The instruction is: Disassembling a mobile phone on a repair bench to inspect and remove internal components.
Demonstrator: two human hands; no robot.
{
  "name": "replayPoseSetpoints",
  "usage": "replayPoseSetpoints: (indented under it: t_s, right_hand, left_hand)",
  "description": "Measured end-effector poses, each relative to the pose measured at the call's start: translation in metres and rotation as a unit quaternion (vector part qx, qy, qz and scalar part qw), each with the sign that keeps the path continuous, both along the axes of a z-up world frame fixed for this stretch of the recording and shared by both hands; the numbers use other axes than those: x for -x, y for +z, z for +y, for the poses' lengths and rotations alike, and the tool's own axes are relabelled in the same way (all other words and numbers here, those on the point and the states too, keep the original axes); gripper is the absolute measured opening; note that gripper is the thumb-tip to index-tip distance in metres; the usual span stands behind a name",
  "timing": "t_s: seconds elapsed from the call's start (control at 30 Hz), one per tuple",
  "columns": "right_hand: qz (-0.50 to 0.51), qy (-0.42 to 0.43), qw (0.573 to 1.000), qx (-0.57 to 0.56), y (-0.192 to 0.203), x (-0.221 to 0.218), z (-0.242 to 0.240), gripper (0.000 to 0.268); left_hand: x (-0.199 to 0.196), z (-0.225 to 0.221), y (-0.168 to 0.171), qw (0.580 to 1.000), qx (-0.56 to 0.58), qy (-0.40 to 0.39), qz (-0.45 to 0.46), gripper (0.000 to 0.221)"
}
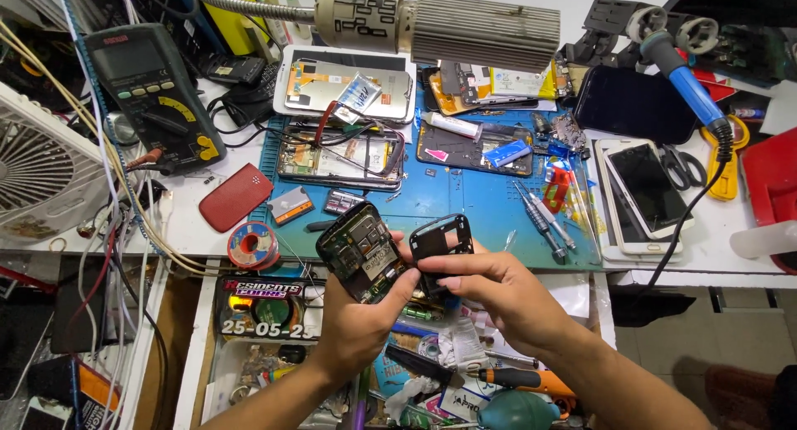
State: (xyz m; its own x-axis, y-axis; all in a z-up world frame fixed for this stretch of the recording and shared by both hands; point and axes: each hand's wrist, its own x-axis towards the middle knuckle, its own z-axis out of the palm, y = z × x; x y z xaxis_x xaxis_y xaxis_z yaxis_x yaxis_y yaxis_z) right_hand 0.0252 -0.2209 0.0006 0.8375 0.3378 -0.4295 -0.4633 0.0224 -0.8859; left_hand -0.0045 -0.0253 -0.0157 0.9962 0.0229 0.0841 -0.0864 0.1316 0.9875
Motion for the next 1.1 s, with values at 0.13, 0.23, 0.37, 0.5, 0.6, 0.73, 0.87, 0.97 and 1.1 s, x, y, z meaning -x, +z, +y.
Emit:
replayPoseSetpoints:
  t_s: [0.13, 0.23, 0.37, 0.5, 0.6, 0.73, 0.87, 0.97, 1.1]
  right_hand:
    - [0.13, -0.058, 0.959, -0.245, -0.016, -0.002, 0.0, 0.042]
    - [0.113, -0.032, 0.927, -0.357, -0.042, 0.002, -0.006, 0.035]
    - [0.133, -0.012, 0.904, -0.406, -0.05, 0.011, 0.003, 0.034]
    - [0.139, -0.028, 0.89, -0.434, -0.056, 0.02, 0.015, 0.031]
    - [0.138, -0.046, 0.895, -0.421, -0.072, 0.024, 0.012, 0.038]
    - [0.14, -0.084, 0.898, -0.409, -0.079, 0.026, 0.011, 0.039]
    - [0.12, -0.076, 0.908, -0.393, -0.087, 0.027, 0.005, 0.037]
    - [0.094, -0.091, 0.928, -0.349, -0.099, 0.028, 0.001, 0.039]
    - [0.105, -0.124, 0.943, -0.291, -0.106, 0.03, 0.001, 0.045]
  left_hand:
    - [0.004, 0.001, 0.0, 1.0, 0.016, -0.006, 0.023, 0.04]
    - [0.008, 0.0, 0.004, 1.0, 0.002, -0.003, 0.025, 0.043]
    - [0.012, 0.004, 0.007, 0.999, -0.024, 0.007, -0.045, 0.027]
    - [0.015, 0.01, 0.01, 0.994, -0.049, -0.002, -0.095, 0.034]
    - [0.014, 0.012, 0.009, 0.995, -0.037, 0.01, -0.089, 0.031]
    - [0.014, 0.01, 0.005, 0.997, -0.008, 0.027, -0.065, 0.035]
    - [0.014, 0.011, 0.006, 0.997, -0.018, 0.029, -0.064, 0.038]
    - [0.011, 0.014, 0.006, 0.997, -0.028, 0.019, -0.075, 0.037]
    - [0.007, 0.015, 0.008, 0.999, -0.036, -0.002, -0.018, 0.027]
